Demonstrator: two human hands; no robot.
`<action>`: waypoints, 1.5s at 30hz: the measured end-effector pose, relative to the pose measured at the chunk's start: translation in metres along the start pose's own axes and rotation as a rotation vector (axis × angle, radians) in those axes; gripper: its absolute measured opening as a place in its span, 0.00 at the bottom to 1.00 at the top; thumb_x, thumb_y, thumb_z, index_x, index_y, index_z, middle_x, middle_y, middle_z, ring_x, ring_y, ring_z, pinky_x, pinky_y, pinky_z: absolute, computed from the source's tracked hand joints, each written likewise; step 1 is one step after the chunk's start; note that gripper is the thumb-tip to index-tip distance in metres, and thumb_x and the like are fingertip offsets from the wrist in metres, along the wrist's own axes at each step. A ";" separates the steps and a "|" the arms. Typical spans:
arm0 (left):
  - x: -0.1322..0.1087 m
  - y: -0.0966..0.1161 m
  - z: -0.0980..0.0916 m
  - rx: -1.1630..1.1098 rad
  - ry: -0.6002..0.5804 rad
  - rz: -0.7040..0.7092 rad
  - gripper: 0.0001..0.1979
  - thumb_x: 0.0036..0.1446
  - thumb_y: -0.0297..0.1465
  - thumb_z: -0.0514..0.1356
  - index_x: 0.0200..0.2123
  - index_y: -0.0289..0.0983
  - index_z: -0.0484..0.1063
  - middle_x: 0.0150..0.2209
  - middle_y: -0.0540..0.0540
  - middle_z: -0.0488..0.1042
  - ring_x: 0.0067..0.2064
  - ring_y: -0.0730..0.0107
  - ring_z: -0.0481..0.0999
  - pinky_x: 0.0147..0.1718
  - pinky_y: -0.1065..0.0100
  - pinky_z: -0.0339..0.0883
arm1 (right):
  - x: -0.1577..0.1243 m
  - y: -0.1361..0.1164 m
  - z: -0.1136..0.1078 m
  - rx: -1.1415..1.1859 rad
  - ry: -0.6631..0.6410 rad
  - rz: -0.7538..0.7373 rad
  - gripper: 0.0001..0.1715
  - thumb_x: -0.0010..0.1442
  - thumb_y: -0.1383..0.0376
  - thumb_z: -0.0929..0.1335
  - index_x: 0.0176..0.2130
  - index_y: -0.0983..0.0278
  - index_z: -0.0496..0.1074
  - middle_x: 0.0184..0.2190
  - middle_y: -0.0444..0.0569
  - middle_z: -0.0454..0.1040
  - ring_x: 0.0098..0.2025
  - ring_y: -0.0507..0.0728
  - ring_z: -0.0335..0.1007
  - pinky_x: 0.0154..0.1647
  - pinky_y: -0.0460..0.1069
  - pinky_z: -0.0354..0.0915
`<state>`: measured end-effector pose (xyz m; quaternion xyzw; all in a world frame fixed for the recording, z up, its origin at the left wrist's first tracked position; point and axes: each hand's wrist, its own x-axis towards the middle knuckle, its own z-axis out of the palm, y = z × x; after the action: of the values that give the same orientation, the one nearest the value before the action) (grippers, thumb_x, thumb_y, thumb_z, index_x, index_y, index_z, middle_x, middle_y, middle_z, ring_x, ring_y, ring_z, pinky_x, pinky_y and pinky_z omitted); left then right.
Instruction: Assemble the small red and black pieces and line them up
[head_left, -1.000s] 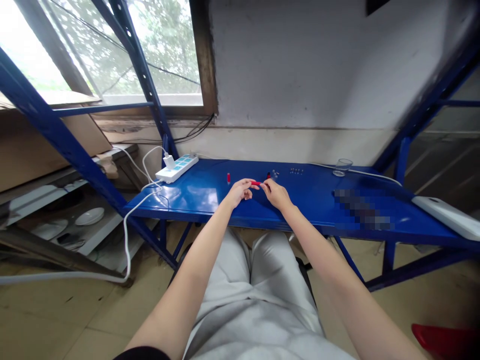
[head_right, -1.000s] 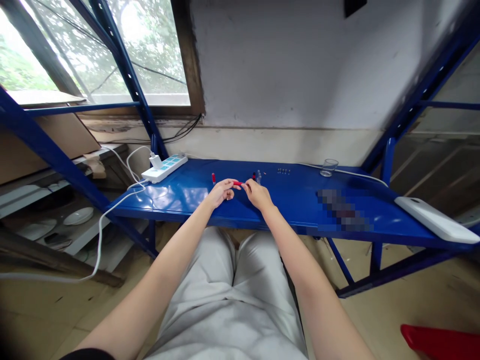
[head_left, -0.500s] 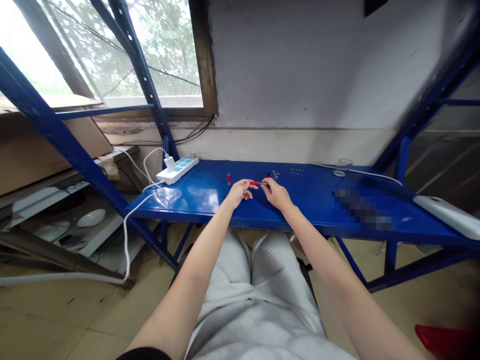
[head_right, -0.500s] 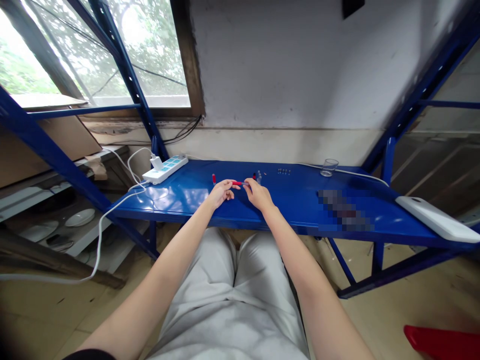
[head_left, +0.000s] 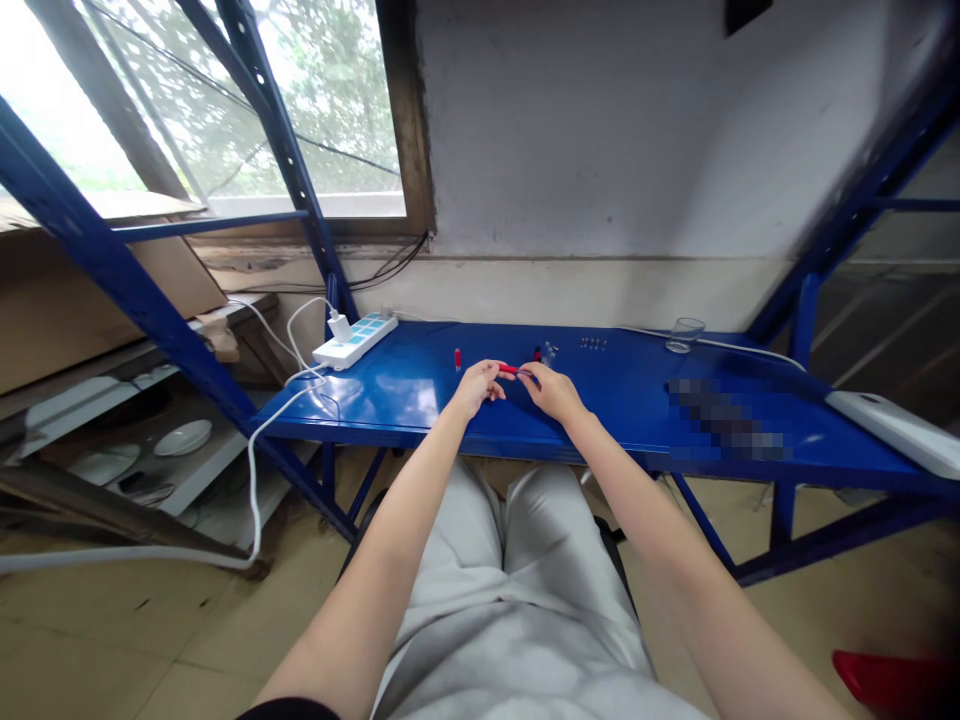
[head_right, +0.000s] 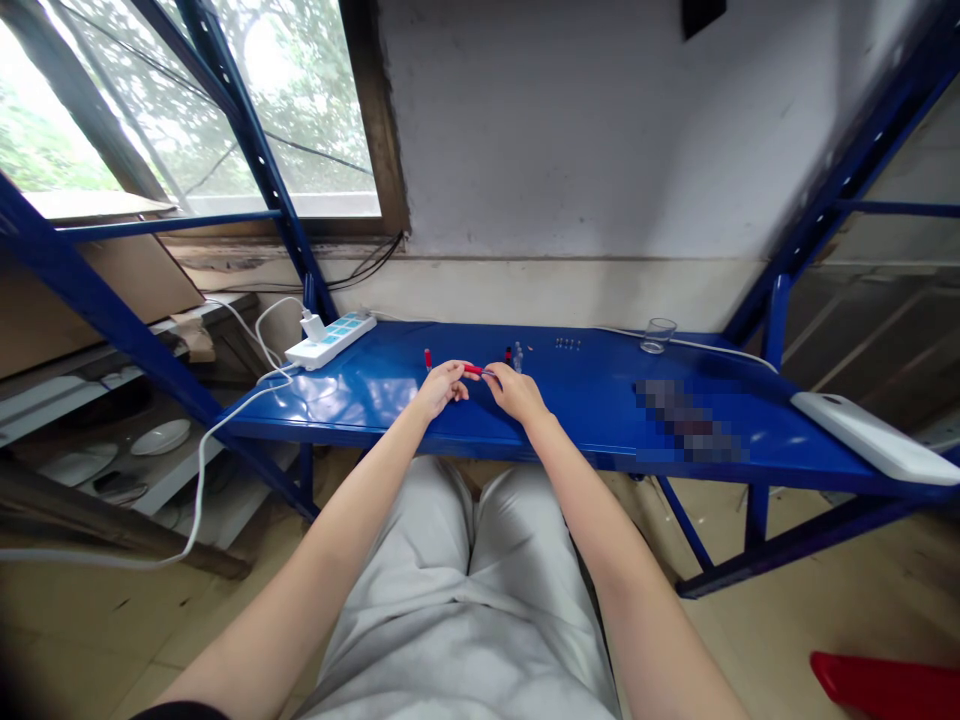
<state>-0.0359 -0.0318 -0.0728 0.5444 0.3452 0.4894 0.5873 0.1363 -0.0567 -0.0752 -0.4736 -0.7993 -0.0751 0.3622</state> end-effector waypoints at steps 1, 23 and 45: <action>0.000 0.000 0.000 -0.004 0.031 0.016 0.09 0.57 0.33 0.52 0.37 0.33 0.65 0.31 0.44 0.75 0.17 0.79 0.68 0.14 0.75 0.52 | 0.000 0.001 0.001 -0.006 0.007 0.000 0.17 0.63 0.58 0.57 0.44 0.61 0.68 0.40 0.49 0.74 0.36 0.55 0.71 0.31 0.46 0.62; -0.009 0.007 0.005 0.002 -0.144 -0.027 0.11 0.50 0.28 0.60 0.37 0.31 0.67 0.27 0.47 0.72 0.20 0.79 0.69 0.19 0.75 0.57 | 0.000 0.000 -0.002 0.048 -0.035 -0.007 0.17 0.62 0.57 0.58 0.42 0.60 0.71 0.40 0.48 0.70 0.37 0.52 0.68 0.31 0.44 0.60; -0.006 0.006 0.004 0.011 -0.020 -0.039 0.07 0.50 0.31 0.59 0.31 0.33 0.65 0.27 0.47 0.72 0.19 0.80 0.68 0.18 0.75 0.57 | 0.002 0.019 -0.001 0.063 -0.055 0.229 0.13 0.56 0.58 0.62 0.36 0.62 0.71 0.30 0.49 0.74 0.30 0.54 0.69 0.28 0.46 0.59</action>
<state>-0.0350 -0.0390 -0.0671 0.5457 0.3524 0.4706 0.5971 0.1518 -0.0454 -0.0774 -0.5522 -0.7514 0.0051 0.3610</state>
